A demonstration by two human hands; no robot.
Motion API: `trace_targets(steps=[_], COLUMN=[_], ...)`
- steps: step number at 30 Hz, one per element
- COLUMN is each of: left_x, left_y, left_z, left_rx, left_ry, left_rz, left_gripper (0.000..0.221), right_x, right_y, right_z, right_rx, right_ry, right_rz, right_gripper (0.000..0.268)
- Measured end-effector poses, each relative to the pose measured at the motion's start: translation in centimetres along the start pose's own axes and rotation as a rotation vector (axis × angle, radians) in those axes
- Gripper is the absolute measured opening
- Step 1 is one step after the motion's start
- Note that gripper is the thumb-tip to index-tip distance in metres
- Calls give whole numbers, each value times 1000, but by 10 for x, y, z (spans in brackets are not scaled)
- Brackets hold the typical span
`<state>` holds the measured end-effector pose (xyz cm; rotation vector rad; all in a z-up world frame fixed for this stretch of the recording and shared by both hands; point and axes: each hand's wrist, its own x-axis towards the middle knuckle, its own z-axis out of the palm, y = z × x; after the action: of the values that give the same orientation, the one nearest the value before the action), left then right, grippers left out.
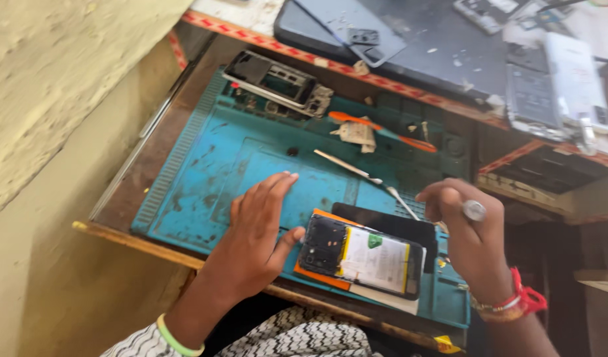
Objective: The person uses a screwdriver to remove screws from the back cover of a smartphone and then from the internal camera module. They place the removed screws on the workbench and set the camera module aside on the mat.
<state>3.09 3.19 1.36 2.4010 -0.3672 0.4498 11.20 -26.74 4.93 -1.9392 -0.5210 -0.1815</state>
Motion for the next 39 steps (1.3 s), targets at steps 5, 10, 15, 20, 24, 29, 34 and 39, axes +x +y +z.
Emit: trace_targets(steps=[5,10,15,20,24,29,34,39], left_x=[0,1,1,0,0,0,2,2], left_y=[-1,-1,2,-3,-9,-9,-9,-9], left_z=[0,-1,-3,2,4,5,5,4], left_rx=[7,-13,7,21,32,26,38,33], left_ry=[37,85,112,87,54,15,-1,-25], left_rz=[-29,-13,-56,-62,-60,-104,-123,-149], left_gripper=[65,65,63,63,61,58,56,55], right_x=[0,-9,-33,-33,-24,-26,-15,-11], right_y=[6,1,22,28,35,27,16,6], right_z=[-17,-22,6,16,20,24,26,23], right_rx=[71,405,786,1201,970,659,603,523], right_ry=[57,39,-5,-182,108,60,-30,-68], right_rz=[176,271,576,716,816,609,681,720], right_gripper=[88,65,44,75,44,50,37,18])
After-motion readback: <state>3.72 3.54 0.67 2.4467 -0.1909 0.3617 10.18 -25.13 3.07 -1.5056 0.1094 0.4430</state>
